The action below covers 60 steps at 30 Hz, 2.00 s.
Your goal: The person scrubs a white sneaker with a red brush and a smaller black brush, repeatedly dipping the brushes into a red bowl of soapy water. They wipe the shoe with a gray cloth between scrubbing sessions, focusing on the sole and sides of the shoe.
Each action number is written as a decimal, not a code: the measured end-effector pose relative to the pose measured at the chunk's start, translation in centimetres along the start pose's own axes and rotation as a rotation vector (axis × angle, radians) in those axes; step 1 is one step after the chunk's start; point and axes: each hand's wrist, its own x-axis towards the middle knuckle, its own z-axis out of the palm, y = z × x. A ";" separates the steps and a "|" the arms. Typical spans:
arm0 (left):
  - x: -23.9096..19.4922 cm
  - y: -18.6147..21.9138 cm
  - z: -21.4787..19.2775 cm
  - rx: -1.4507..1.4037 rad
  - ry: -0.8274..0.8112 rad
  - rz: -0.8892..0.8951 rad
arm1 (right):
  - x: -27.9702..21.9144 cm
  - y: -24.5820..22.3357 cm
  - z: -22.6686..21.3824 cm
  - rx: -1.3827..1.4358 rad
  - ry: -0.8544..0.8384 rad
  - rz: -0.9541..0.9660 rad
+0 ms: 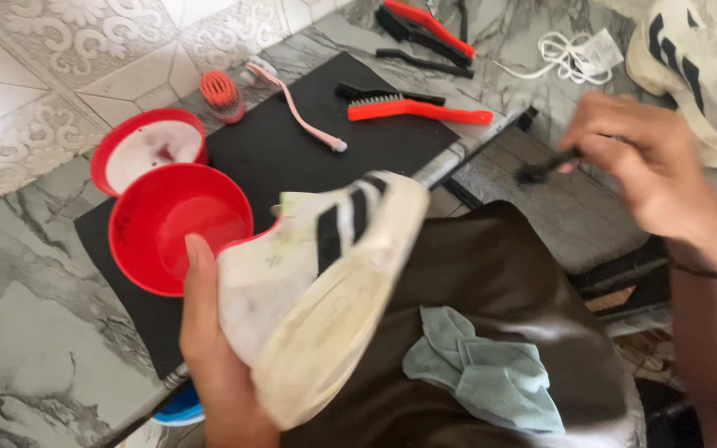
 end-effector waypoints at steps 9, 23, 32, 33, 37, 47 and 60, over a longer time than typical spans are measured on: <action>10.8 -12.2 -8.0 0.224 -0.465 -0.346 | -12.1 0.8 1.8 -0.046 0.021 0.106; 12.3 -18.6 -8.3 0.871 -0.691 0.831 | -16.5 2.3 8.4 -0.269 0.080 -0.085; 10.1 -17.7 -6.9 1.040 -1.039 1.232 | -15.9 1.5 8.4 -0.414 0.055 -0.155; 9.8 -17.7 -6.8 1.145 -1.026 1.315 | -16.0 1.8 8.3 -0.457 0.071 -0.172; 9.9 -19.0 -6.3 1.048 -0.926 1.419 | -17.3 1.5 9.8 -0.453 0.024 -0.233; 10.2 -19.6 -6.7 1.033 -0.926 1.336 | -16.9 3.2 9.7 -0.442 0.011 -0.260; 9.9 -19.6 -7.4 1.054 -0.894 1.368 | -16.8 2.8 9.7 -0.445 -0.033 -0.255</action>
